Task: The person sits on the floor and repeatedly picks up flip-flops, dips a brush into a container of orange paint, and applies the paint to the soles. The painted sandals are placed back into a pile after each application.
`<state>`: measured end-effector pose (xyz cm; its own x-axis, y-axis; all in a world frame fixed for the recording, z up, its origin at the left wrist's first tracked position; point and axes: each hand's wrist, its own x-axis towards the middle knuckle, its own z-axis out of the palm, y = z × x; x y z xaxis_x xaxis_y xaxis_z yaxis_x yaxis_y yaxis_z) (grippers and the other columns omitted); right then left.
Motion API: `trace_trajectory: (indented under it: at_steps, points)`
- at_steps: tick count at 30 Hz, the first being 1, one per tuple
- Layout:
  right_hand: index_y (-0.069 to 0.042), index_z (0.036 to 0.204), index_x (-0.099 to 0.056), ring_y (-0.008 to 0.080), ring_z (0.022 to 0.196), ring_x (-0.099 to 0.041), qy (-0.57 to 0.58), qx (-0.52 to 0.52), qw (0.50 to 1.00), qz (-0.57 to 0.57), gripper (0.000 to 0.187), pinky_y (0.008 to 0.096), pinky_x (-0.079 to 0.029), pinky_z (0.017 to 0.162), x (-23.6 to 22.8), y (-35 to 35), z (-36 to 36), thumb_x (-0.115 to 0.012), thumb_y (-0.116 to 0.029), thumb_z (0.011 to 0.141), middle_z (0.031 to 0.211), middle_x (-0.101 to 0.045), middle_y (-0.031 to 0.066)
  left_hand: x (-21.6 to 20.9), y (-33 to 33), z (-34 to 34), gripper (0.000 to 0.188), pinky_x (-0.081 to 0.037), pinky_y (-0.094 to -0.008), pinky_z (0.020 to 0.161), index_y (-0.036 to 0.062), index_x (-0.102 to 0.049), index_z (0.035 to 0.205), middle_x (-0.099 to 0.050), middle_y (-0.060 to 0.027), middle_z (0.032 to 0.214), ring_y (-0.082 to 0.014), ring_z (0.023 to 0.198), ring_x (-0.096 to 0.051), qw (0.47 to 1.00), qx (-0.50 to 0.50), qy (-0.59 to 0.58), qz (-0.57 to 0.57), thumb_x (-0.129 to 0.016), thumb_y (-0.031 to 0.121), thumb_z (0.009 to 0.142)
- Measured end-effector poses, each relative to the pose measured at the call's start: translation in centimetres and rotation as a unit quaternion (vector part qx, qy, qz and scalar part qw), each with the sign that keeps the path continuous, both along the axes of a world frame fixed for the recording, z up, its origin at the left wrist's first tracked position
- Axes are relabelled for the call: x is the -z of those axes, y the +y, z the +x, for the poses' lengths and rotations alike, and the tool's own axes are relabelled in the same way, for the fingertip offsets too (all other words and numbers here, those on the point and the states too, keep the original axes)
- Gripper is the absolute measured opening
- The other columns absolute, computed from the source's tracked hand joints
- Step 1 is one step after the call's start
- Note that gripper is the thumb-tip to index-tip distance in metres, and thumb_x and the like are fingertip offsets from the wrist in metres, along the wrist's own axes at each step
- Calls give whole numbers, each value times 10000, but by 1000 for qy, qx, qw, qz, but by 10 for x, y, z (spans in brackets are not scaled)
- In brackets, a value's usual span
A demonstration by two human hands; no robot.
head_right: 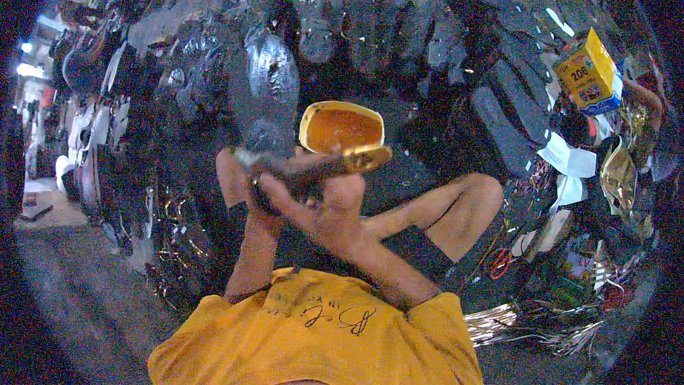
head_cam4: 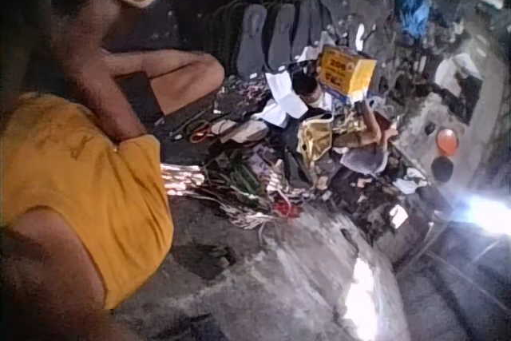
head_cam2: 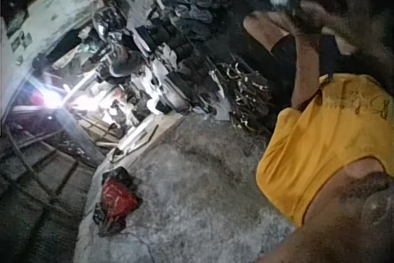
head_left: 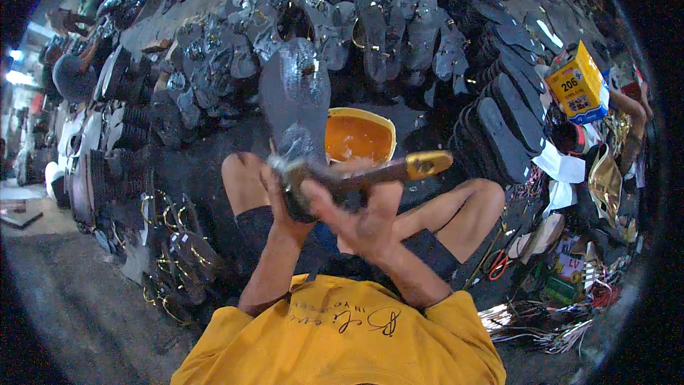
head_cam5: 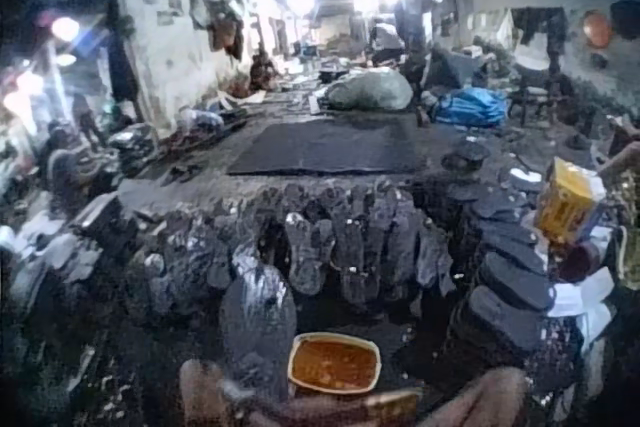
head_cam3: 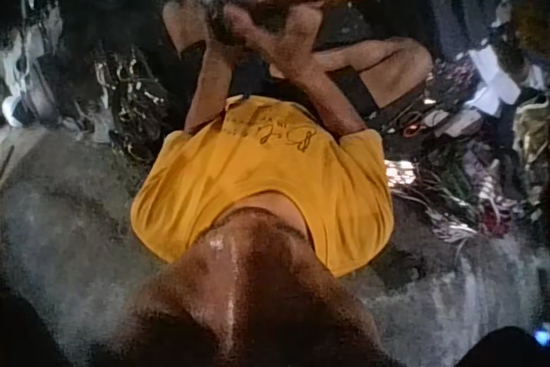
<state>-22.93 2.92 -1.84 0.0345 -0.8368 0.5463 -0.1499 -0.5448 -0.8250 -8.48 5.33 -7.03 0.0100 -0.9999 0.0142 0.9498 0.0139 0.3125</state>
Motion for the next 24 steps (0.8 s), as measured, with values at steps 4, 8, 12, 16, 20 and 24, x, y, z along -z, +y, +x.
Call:
trace_trajectory:
  at_steps: [4, 8, 12, 16, 20, 24]
  points:
    - [-8, 977, -720, 120, 781, -679, -17, 88, 985, 151, 248, 286, -550, 749, 7, -42, -12, -842, -192, 864, 897, -754, 81, 0, 3, 1, 548, -569, -458, 997, 104, -547, 1441, -654, -148, 1358, -309, 1145, -684, 906, -135, -396, 60, -398, 499, 1091]
    - [-20, 1047, -680, 122, 825, -659, -248, 100, 925, 269, 249, 280, -547, 733, -3, -10, -16, -811, -170, 898, 932, -711, 40, 14, 11, 7, 556, -585, -404, 964, 97, -523, 1463, -670, -100, 1307, -258, 1091, -693, 957, -122, -252, 72, -418, 494, 1088]
    - [-15, 1015, -692, 148, 793, -647, -72, 28, 955, 287, 235, 314, -545, 721, 16, 27, -31, -814, -168, 885, 912, -693, 28, -6, -5, 28, 561, -582, -366, 939, 101, -496, 1498, -674, -65, 1281, -206, 1021, -689, 912, -166, -360, 102, -463, 468, 1076]
    - [-31, 1176, -680, 226, 977, -656, 1, 328, 867, 375, 414, 360, -529, 873, 10, -46, -106, -748, -370, 949, 1089, -710, 111, -94, -5, 59, 569, -501, -410, 1016, 97, -637, 1386, -628, -113, 1394, -298, 1163, -603, 534, -198, -822, -12, -708, 238, 840]
    - [73, 1147, -677, 165, 885, -641, -22, 341, 897, 282, 535, 323, -530, 773, 139, -85, -154, -781, -403, 926, 1028, -687, 112, -96, -4, 58, 574, -447, -436, 1062, 108, -756, 1227, -606, -127, 1435, -348, 1233, -543, 330, -251, -898, -148, -819, 168, 659]
    - [57, 1049, -694, 135, 735, -625, 1, 306, 907, 290, 486, 282, -510, 603, 167, -81, -142, -789, -401, 918, 898, -679, 60, -92, 7, 57, 501, -440, -444, 1041, 121, -786, 1167, -617, -109, 1434, -326, 1208, -553, 315, -253, -903, -146, -815, 199, 673]
